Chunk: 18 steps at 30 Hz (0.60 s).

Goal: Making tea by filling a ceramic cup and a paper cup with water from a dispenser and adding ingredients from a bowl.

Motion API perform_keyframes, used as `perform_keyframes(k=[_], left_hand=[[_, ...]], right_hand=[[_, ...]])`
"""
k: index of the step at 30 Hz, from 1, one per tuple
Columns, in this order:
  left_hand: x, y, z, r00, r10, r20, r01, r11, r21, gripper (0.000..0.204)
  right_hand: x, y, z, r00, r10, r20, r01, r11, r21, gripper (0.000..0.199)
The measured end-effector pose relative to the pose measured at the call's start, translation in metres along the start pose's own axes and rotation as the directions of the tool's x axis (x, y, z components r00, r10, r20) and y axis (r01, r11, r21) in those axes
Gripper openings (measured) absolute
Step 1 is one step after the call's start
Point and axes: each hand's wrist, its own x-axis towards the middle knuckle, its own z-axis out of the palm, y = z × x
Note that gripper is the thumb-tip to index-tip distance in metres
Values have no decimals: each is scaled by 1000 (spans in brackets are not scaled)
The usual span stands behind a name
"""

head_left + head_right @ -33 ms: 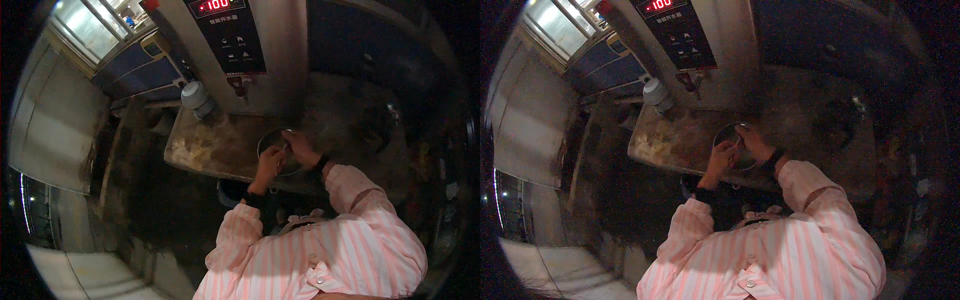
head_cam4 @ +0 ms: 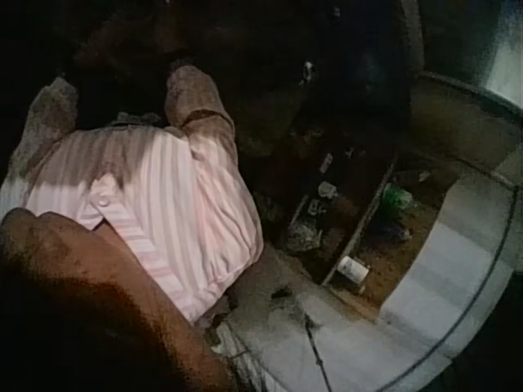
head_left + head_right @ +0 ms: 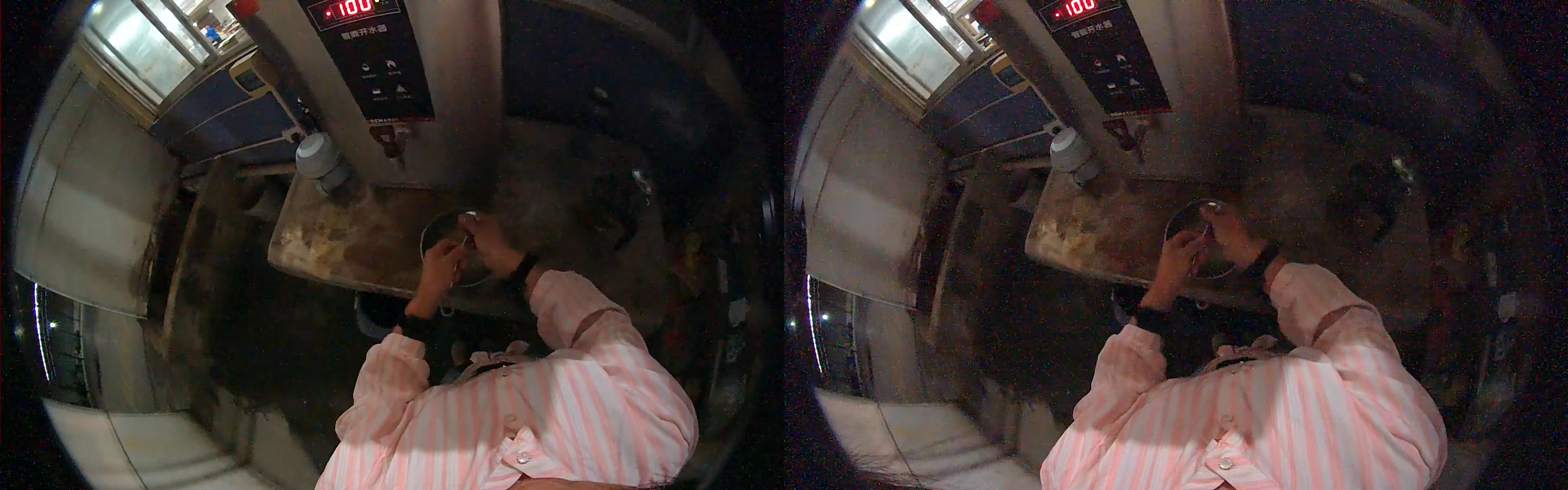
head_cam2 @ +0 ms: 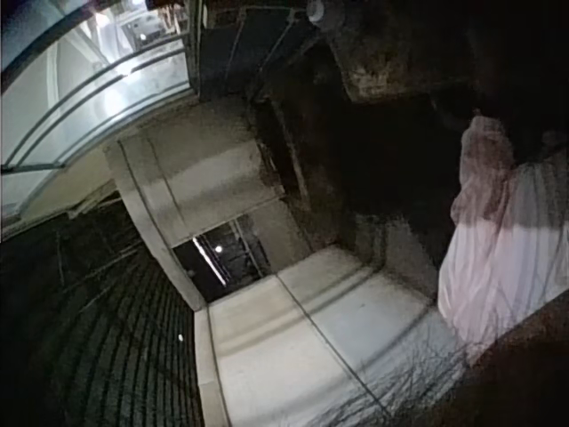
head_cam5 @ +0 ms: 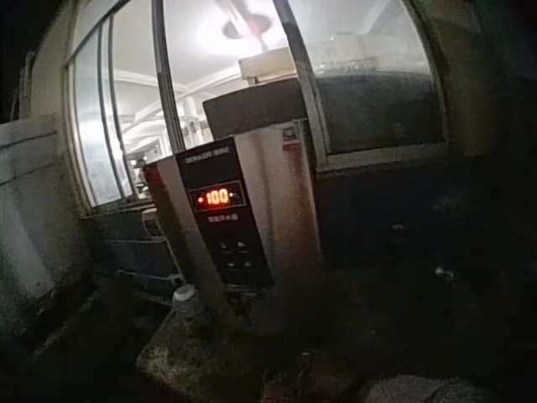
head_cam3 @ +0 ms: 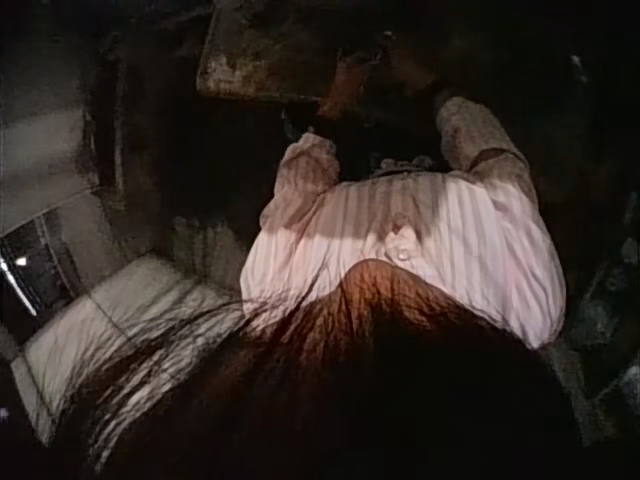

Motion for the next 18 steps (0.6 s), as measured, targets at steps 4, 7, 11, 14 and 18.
perform_keyframes(k=[4, 7, 11, 14, 18], left_hand=[[1, -15, -2, 995, 26, -100, -34, 996, -84, 15], [0, -14, -3, 991, 38, -132, -47, 997, -62, 15], [3, -10, -4, 917, 369, -152, -185, 729, 659, 15], [7, -16, -13, 864, 504, -16, -129, 251, 959, 13], [6, -22, -21, 964, 267, 6, -1, -20, 1000, 11]], right_hand=[[-6, -3, 25, 992, 124, -20, -115, 965, 236, 16], [-9, 4, 18, 980, 128, 151, -149, 979, 138, 21], [19, 31, -31, 998, 48, 47, -20, 881, -472, 31], [12, 42, -64, 904, -425, -52, 200, 526, -826, 39], [-6, 23, -53, 981, -167, 102, 195, 793, -577, 44]])
